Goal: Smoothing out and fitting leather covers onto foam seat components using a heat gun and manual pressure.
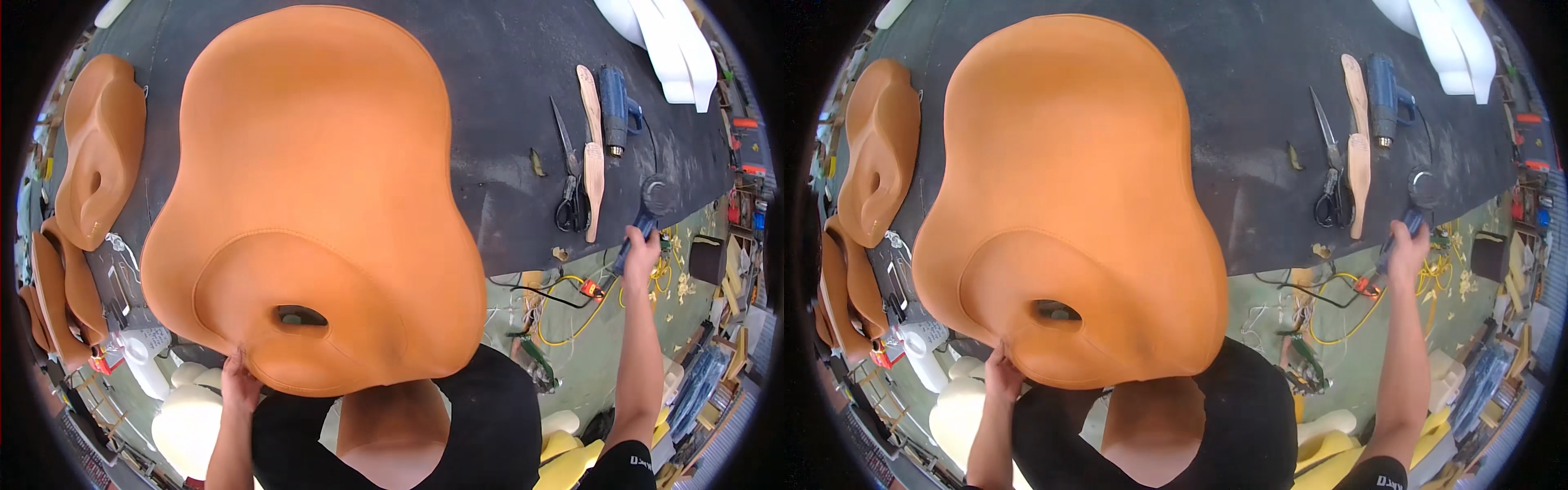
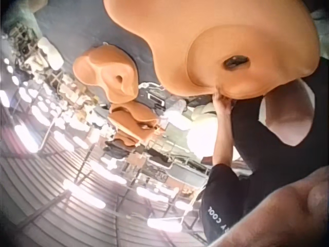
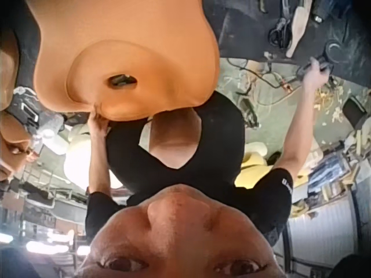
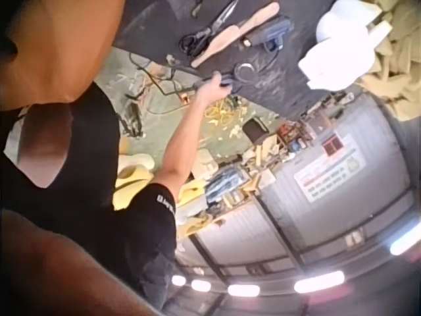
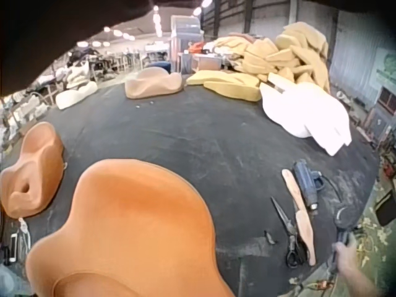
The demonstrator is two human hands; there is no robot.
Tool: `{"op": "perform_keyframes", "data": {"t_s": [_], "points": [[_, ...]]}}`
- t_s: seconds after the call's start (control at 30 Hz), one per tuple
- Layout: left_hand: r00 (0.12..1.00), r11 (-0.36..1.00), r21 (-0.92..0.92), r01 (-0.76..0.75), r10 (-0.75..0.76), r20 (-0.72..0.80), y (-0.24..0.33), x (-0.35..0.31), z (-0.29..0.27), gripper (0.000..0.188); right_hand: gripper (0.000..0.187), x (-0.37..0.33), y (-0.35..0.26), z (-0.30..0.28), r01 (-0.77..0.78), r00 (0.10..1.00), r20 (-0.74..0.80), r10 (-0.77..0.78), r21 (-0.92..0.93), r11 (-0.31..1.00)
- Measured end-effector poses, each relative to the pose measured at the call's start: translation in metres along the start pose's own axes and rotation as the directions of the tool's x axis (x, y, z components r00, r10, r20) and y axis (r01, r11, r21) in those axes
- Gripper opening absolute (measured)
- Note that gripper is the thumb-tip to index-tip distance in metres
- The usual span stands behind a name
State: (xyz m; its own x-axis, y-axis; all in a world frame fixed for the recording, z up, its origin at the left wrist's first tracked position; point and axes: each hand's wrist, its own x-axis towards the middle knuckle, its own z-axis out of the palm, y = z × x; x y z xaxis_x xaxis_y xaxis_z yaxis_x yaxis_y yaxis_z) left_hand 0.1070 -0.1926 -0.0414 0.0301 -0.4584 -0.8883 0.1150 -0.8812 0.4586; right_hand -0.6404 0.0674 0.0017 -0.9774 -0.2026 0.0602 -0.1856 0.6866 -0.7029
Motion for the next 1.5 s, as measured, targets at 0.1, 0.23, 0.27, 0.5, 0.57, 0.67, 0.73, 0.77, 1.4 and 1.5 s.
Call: {"op": "perform_keyframes", "data": {"t_s": [0.1, 0.23, 0.27, 0.5, 0.57, 0.67, 0.73, 0.77, 1.4, 1.5], "points": [[1.0, 0.988, 0.153, 0.024, -0.023, -0.008, 0.018, 0.006, -0.014, 0.051, 0.041, -0.054, -0.079, -0.016, 0.092, 0.966, 0.188, -0.176, 0.385, 0.918], [0.999, 0.965, 0.26, 0.038, -0.044, 0.017, 0.024, 0.012, -0.02, 0.05, 0.051, -0.111, -0.182, -0.016, 0.092, 0.795, 0.484, -0.367, 0.502, 0.86], [1.0, 0.978, 0.211, 0.005, -0.008, 0.015, 0.026, 0.013, -0.021, 0.05, 0.048, -0.121, -0.2, -0.013, 0.133, 0.754, 0.503, -0.422, 0.512, 0.848], [0.983, 0.992, 0.041, -0.115, 0.108, 0.146, 0.039, 0.015, -0.03, 0.055, 0.023, -0.162, -0.274, 0.003, 0.391, 0.618, 0.56, -0.552, 0.39, 0.833], [0.986, 0.981, 0.107, -0.163, 0.158, 0.054, 0.042, 0.014, -0.024, 0.059, 0.026, -0.165, -0.289, 0.009, 0.385, 0.622, 0.56, -0.547, 0.39, 0.837], [0.881, 0.873, 0.164, -0.46, 0.471, -0.036, 0.041, 0.01, -0.01, 0.088, 0.048, -0.165, -0.306, 0.017, 0.562, 0.579, 0.516, -0.631, 0.309, 0.768], [0.719, 0.713, 0.147, -0.686, 0.695, -0.019, 0.037, 0.009, -0.002, 0.109, 0.047, -0.163, -0.309, 0.019, 0.598, 0.539, 0.524, -0.66, 0.314, 0.738], [0.705, 0.701, 0.149, -0.697, 0.708, -0.031, 0.035, 0.009, 0.0, 0.109, 0.045, -0.163, -0.309, 0.019, 0.563, 0.554, 0.542, -0.632, 0.315, 0.764], [0.545, 0.476, 0.573, -0.667, 0.836, -0.061, 0.037, 0.02, 0.009, 0.109, 0.027, -0.132, -0.299, 0.017, 0.235, 0.656, 0.62, -0.431, 0.375, 0.897], [0.548, 0.473, 0.623, -0.623, 0.832, -0.084, 0.038, 0.02, 0.013, 0.11, 0.028, -0.133, -0.285, 0.012, 0.212, 0.655, 0.64, -0.402, 0.355, 0.911]]}}
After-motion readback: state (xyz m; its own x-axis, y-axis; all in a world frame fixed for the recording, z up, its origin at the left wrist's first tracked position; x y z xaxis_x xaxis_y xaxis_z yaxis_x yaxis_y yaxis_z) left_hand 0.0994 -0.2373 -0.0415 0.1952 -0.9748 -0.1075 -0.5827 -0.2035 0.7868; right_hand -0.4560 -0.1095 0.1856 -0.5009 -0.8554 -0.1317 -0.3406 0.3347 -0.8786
